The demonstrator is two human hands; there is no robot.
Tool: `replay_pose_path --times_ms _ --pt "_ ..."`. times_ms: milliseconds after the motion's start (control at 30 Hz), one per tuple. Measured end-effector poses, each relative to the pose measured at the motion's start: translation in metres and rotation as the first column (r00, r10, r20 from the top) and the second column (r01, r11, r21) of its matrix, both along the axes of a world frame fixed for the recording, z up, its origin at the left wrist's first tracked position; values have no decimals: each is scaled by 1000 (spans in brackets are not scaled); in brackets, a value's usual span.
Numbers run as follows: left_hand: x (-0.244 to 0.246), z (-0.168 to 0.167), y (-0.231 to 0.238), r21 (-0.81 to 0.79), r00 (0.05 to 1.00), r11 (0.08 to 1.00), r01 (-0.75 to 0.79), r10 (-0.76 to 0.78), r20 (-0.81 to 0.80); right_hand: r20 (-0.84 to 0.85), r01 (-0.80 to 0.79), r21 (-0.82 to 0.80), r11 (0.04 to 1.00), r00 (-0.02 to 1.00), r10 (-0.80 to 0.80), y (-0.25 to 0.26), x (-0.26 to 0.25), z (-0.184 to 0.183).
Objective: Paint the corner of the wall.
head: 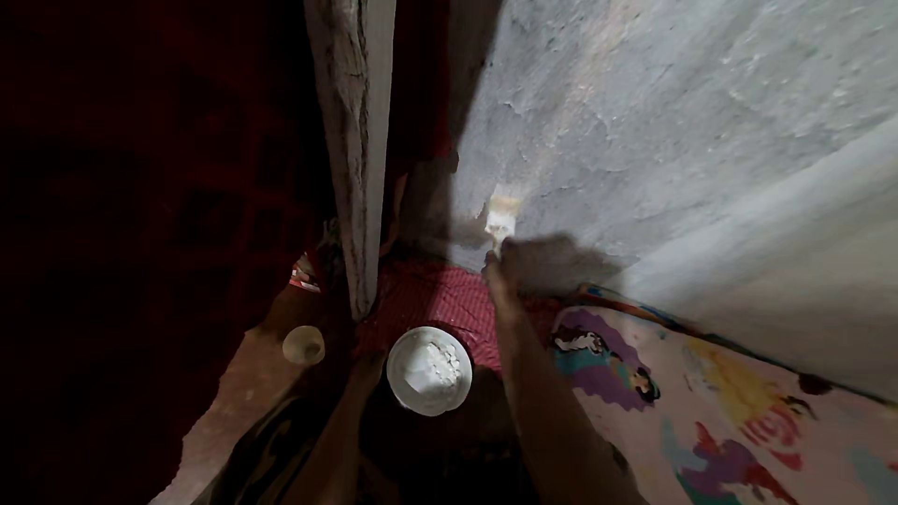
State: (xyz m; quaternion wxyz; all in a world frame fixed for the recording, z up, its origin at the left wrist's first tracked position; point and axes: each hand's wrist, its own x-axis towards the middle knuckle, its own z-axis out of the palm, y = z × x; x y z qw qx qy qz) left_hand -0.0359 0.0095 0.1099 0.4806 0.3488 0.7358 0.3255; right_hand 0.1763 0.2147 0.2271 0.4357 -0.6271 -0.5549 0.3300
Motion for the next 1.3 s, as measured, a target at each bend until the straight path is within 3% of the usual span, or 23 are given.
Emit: replay_pose_path --times_ms 100,233,333,433,533,600,733,867,1000,1100,1167,1233,1300 --pt "-1 6 0 1 999 1000 -15 15 38 17 7 -190 982 1000 -4 3 0 -43" --pt "-3 14 2 -25 999 999 -20 20 34 -86 -34 -332 943 996 6 -3 7 -37" --pt "-3 10 3 -29 999 999 -41 42 21 -78 -62 -194 979 996 47 5 17 13" --pt "-3 6 2 -49 998 997 -55 56 20 -141 -39 57 998 989 46 8 17 68" --pt "-2 9 2 -42 998 997 -66 67 21 -102 21 345 938 995 15 4 19 84" --pt "-1 10 1 -44 998 997 -62 63 18 23 40 322 946 998 -50 2 23 61" --pt "-4 13 1 -46 997 996 -76 77 23 362 27 -63 998 932 -3 -11 21 -9" --pt "-5 9 2 -12 995 996 -86 87 50 555 101 -256 961 829 61 -25 17 -4" --pt "-4 7 0 -8 993 995 -96 96 67 526 54 -91 994 851 2 -22 21 56" --pt "-4 8 0 -28 995 996 -81 82 61 535 30 201 979 834 -135 -18 26 107" --pt "-3 7 1 -22 994 996 -87 88 60 492 25 351 936 846 -207 -18 28 116" --pt "-4 6 1 -23 994 996 -90 92 57 516 29 270 962 840 -170 -24 31 97" --pt "-4 8 1 -22 994 995 -97 98 55 548 43 51 998 834 -64 -16 37 49"
